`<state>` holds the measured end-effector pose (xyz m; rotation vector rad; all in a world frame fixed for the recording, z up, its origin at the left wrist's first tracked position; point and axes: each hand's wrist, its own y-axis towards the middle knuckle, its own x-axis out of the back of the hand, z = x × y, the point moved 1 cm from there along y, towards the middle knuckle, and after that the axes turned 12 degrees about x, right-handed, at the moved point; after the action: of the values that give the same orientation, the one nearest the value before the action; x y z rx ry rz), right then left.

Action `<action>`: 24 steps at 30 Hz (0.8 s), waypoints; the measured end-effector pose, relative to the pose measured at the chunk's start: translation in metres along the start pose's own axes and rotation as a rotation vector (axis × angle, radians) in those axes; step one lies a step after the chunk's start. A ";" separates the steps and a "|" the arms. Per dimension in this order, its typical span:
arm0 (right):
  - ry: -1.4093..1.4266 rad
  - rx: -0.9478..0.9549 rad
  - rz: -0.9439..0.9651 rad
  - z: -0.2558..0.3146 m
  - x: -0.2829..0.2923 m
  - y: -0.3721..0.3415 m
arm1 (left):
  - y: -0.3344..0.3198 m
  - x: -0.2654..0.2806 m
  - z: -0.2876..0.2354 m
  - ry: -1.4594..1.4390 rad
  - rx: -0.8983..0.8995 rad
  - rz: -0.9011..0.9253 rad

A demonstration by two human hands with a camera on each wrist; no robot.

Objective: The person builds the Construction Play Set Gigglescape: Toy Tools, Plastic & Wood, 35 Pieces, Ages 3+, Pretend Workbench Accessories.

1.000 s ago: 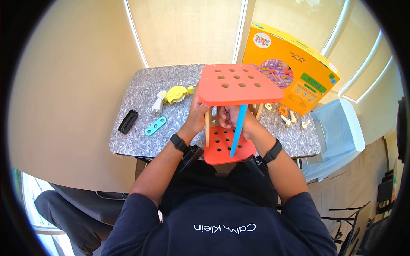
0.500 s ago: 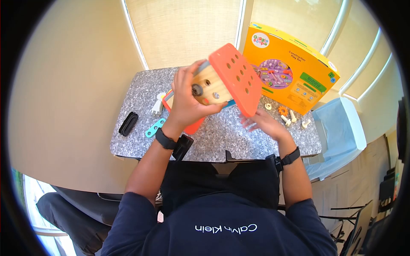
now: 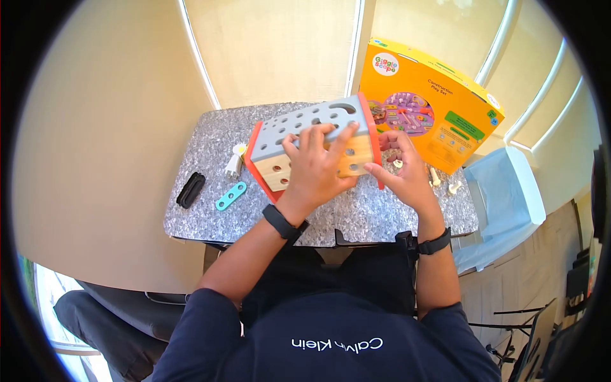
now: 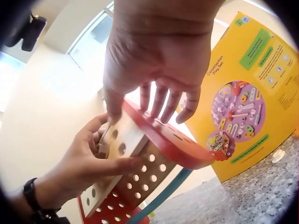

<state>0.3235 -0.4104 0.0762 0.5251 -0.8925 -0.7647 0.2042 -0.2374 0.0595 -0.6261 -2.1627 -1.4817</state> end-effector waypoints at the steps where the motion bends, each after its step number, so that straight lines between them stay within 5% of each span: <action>1: 0.002 0.003 -0.002 -0.002 -0.002 0.000 | -0.002 -0.003 -0.002 0.004 -0.002 -0.002; 4: 0.014 -0.218 -0.022 -0.011 -0.006 -0.001 | -0.010 -0.012 -0.008 0.009 -0.012 0.031; 6: 0.279 -0.420 -0.040 -0.021 -0.008 -0.007 | -0.015 -0.020 -0.010 0.031 -0.029 0.035; 14: 0.197 -0.433 -0.056 -0.065 -0.009 -0.024 | -0.007 0.016 -0.019 0.070 -0.037 0.132; 19: 0.191 -0.483 0.010 -0.084 -0.005 -0.027 | 0.015 0.045 0.031 0.335 0.192 0.399; 24: 0.264 -0.518 0.029 -0.098 -0.003 -0.031 | 0.018 0.040 0.072 0.300 0.181 0.514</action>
<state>0.3933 -0.4182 0.0008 0.1470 -0.4296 -0.8408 0.1756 -0.1588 0.0730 -0.7674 -1.7131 -1.0198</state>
